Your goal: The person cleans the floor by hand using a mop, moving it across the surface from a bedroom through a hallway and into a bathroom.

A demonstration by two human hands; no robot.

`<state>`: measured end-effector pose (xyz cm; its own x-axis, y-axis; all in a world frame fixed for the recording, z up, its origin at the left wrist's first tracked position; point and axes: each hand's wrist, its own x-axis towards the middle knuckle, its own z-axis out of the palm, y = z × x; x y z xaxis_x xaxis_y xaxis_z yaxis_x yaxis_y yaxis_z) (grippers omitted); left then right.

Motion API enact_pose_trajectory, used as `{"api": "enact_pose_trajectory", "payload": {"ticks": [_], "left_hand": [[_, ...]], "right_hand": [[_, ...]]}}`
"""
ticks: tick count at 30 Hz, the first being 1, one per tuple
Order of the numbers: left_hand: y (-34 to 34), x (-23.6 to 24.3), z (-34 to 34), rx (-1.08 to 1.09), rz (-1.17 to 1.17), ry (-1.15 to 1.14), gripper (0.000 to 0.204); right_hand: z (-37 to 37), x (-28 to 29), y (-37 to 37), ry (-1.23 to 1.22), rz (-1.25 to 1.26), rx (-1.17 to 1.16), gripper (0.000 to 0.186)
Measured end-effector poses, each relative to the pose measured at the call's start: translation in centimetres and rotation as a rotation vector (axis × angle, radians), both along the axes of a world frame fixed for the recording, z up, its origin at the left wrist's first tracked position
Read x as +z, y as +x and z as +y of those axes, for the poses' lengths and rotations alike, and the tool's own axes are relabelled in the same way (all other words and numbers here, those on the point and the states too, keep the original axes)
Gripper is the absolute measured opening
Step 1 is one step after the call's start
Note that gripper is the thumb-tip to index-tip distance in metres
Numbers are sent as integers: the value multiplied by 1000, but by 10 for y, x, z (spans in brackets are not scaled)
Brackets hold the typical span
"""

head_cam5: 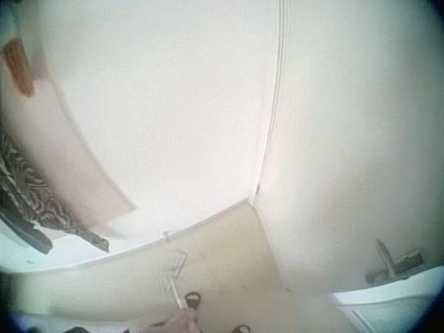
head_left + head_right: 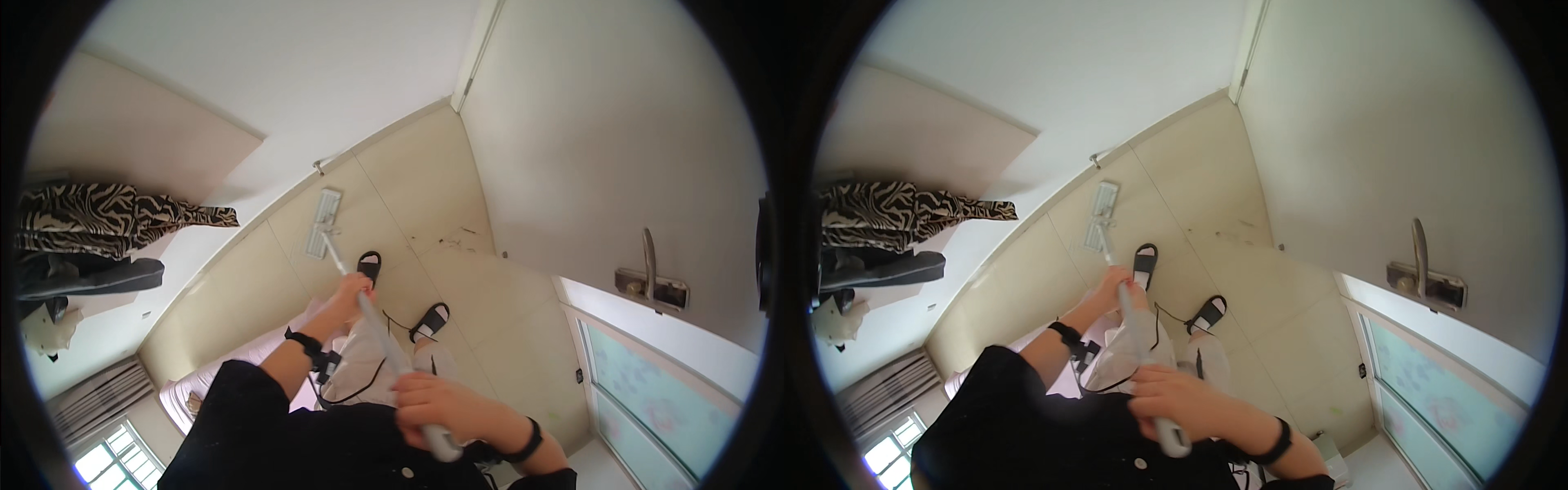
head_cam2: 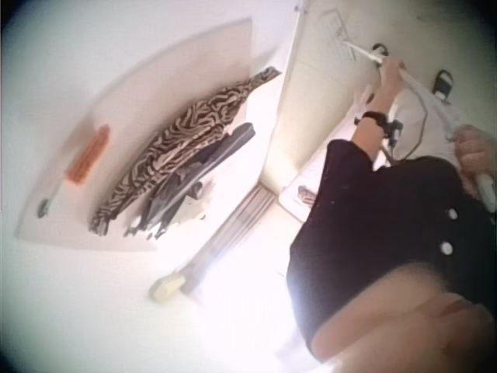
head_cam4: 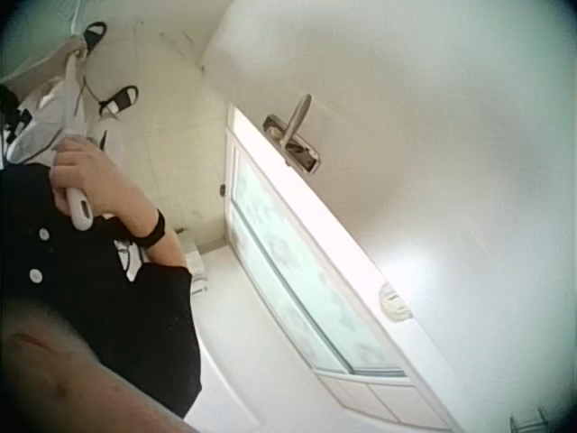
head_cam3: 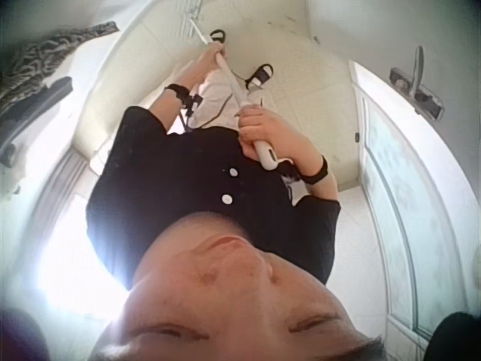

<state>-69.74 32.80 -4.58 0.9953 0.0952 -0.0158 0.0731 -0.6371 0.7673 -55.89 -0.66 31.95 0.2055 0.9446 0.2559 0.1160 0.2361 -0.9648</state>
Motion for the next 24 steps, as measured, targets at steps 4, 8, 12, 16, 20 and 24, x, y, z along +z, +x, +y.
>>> {"api": "enact_pose_trajectory", "payload": {"ticks": [4,8,12,16,20,24], "left_hand": [[34,4,-170,-220,118,-153,19],[86,40,-279,-334,144,-224,13],[109,62,-279,-412,148,-225,17],[114,106,-257,-369,117,-214,31],[187,69,-150,-153,-133,-76,31],[239,33,-120,-133,-131,10,31]], "right_hand": [[-124,59,7,-212,-1,-182,24],[-164,113,27,-265,-41,-435,32],[-166,126,27,-230,-65,-429,28],[-149,124,31,-97,-151,-350,27],[-117,70,11,-18,-161,-364,27],[-49,-10,20,-63,-151,-644,27]]}}
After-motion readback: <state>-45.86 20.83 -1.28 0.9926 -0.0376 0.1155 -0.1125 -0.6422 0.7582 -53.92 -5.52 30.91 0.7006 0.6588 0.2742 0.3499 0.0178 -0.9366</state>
